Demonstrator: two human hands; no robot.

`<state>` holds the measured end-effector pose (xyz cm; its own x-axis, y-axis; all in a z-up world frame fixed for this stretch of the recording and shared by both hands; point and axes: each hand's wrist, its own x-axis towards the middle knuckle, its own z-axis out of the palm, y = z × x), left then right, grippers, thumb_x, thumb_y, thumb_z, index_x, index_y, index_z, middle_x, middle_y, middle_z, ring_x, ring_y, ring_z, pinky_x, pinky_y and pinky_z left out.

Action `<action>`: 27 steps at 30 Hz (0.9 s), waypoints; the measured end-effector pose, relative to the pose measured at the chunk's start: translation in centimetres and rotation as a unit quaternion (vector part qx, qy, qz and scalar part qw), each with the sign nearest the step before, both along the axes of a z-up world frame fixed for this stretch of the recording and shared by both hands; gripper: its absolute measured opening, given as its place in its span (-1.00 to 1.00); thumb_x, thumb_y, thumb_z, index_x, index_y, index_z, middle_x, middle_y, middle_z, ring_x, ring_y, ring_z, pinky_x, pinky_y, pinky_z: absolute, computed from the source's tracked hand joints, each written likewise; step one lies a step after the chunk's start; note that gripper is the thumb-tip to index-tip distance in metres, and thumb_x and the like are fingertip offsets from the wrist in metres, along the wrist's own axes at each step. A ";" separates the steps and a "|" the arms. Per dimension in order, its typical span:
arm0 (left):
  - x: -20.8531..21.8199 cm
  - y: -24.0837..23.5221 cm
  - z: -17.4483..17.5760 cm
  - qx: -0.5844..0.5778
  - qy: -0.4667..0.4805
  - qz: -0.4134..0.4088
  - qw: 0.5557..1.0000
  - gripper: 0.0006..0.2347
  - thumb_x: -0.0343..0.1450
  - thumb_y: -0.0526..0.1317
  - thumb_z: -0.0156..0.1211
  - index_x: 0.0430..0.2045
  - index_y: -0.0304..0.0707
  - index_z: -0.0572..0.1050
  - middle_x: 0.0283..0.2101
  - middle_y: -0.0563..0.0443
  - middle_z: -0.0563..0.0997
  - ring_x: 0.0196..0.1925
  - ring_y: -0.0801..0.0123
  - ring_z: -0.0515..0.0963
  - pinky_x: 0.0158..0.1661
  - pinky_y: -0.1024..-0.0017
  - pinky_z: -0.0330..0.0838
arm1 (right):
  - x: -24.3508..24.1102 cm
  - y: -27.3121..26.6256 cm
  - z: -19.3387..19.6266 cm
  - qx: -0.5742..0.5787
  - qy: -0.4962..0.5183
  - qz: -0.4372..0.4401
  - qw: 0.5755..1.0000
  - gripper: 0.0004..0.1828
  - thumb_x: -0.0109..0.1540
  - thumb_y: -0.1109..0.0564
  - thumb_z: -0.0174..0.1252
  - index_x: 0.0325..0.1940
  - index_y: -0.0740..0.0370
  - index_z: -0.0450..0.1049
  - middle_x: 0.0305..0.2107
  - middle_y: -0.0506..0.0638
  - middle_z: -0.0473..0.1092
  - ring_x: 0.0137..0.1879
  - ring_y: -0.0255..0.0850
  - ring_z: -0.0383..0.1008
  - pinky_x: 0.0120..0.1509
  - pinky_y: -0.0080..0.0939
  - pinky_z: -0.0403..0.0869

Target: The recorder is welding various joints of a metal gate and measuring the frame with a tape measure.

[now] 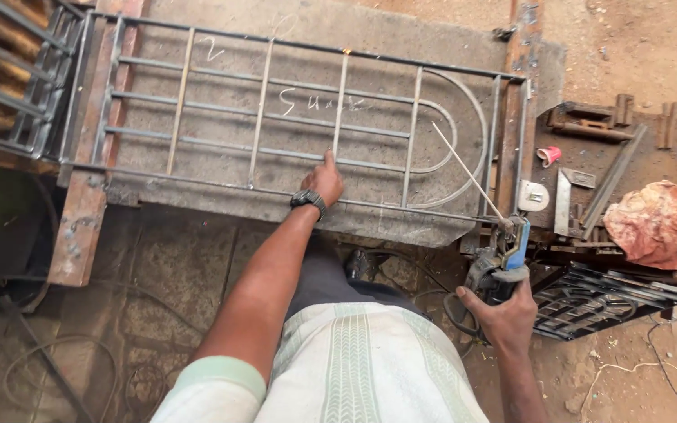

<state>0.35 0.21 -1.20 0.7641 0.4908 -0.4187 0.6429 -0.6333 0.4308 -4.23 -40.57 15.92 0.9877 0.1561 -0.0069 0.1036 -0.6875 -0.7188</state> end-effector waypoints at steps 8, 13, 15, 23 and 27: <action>0.2 0.0 1.5 -0.009 0.001 -0.012 1.000 -0.54 0.48 -0.15 -0.01 0.31 -0.19 0.13 -0.17 -0.46 0.63 -0.05 -0.32 0.61 -0.03 -0.14 0.46 | -1.8 -1.1 -0.9 -0.020 0.079 0.001 0.997 -0.02 -0.12 -0.20 0.51 0.21 0.38 0.34 -0.11 0.21 0.50 -0.03 0.02 0.57 0.10 -0.05 0.56; 0.2 0.9 2.1 -0.034 0.020 -0.021 0.999 -0.54 0.54 -0.08 -0.05 0.33 -0.17 0.11 -0.25 -0.42 0.63 -0.13 -0.30 0.65 -0.10 -0.12 0.51 | -2.8 -2.4 -0.8 -0.061 0.049 0.075 0.994 0.01 -0.12 -0.22 0.52 0.20 0.43 0.35 -0.09 0.25 0.50 0.01 0.05 0.55 0.13 -0.01 0.55; 0.5 1.9 0.7 -0.051 -0.039 -0.042 0.997 -0.54 0.51 0.02 0.09 0.21 -0.27 0.26 -0.28 -0.34 0.64 -0.15 -0.23 0.65 -0.10 -0.10 0.48 | -3.0 -2.6 0.1 -0.093 0.081 0.107 0.987 0.01 -0.18 -0.24 0.52 0.15 0.40 0.36 -0.16 0.22 0.52 -0.07 0.03 0.59 0.05 -0.03 0.59; 4.5 6.1 3.0 -0.007 0.052 -0.179 0.983 -0.66 0.37 0.05 0.33 -0.21 -0.24 0.68 -0.10 -0.28 0.68 -0.06 -0.08 0.66 0.00 0.08 0.52 | -3.1 -1.2 3.9 -0.109 0.098 0.220 0.964 -0.01 -0.25 -0.20 0.54 0.11 0.37 0.39 -0.21 0.18 0.55 -0.12 0.01 0.62 0.03 -0.01 0.59; 6.3 5.9 4.7 0.025 0.113 -0.184 0.976 -0.59 0.24 0.00 0.52 -0.23 -0.35 0.64 -0.04 -0.29 0.62 0.00 -0.04 0.62 0.02 0.13 0.51 | -2.9 -0.1 3.8 -0.112 0.117 0.252 0.954 0.00 -0.26 -0.19 0.54 0.13 0.34 0.40 -0.22 0.17 0.55 -0.13 0.00 0.62 0.04 -0.02 0.60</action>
<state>6.68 6.14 3.54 0.7837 0.2241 -0.5793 0.4421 -0.8564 0.2668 -7.11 -40.70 19.68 0.7548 0.5800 -0.3065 0.3174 -0.7318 -0.6031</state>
